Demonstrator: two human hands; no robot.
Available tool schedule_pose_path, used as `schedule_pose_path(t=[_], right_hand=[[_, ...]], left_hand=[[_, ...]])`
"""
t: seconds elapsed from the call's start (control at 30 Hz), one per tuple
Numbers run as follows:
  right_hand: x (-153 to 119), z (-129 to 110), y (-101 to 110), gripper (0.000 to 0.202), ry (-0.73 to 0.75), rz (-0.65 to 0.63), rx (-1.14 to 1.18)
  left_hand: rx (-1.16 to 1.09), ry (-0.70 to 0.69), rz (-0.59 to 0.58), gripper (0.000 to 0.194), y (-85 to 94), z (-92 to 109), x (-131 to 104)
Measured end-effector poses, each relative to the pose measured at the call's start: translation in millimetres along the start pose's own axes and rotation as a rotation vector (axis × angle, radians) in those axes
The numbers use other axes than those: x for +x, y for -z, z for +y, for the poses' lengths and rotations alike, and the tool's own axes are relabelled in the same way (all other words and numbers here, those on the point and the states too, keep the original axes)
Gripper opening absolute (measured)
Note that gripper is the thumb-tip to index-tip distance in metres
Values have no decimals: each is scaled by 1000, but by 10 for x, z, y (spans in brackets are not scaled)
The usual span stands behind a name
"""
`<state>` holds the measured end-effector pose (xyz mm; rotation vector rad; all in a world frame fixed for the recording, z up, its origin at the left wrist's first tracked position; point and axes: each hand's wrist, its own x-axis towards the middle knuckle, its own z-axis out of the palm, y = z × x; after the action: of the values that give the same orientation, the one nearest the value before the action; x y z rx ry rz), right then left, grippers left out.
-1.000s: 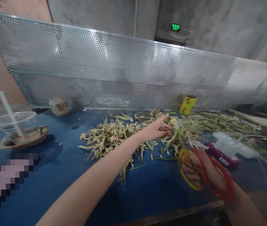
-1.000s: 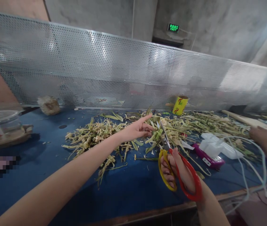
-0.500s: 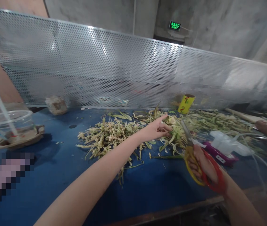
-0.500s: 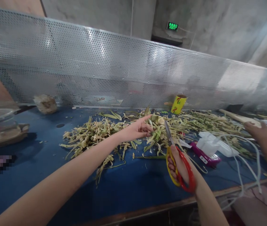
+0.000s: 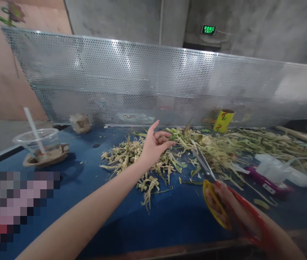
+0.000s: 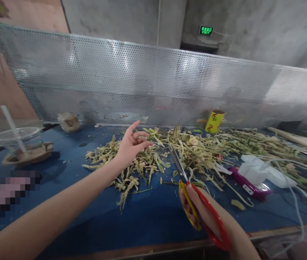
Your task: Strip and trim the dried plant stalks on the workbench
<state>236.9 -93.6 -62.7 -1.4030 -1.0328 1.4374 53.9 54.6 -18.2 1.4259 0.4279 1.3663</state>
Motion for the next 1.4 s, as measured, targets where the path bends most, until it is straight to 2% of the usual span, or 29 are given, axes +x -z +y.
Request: schedule_pose_path(t=[0.07,0.23,0.33,0.43,0.57,0.7,1.0,1.2,1.4], right_hand=[[1,-40,-113,53,6,-41,24],[32,-79,-304,50,66,-143,-19],[59,-70,-335,53,92,-186,9],[58,-78,-350,52,58,-203,54],[27,-103,-371,49,32,-233,108],[17,-114,-375,50,14,-264,163],[-1,-135,-398,59,-82,-247,225],[-53,-143,-352,59,-229,-176,285],[-73,-150,-292,59,-177,-80,265]], left_hand=[[-40,-12,39,81,15,58,-70],[-43,3,44,74,18,95,-195],[-52,25,52,74,23,70,-223],[-78,43,54,75,20,47,-234],[-137,54,8,77,-10,41,-246],[-142,51,10,86,-43,48,-247],[-161,56,-7,94,-87,13,-242],[-132,39,-64,94,-101,-28,-235],[-89,-20,-115,95,-251,-153,-113]])
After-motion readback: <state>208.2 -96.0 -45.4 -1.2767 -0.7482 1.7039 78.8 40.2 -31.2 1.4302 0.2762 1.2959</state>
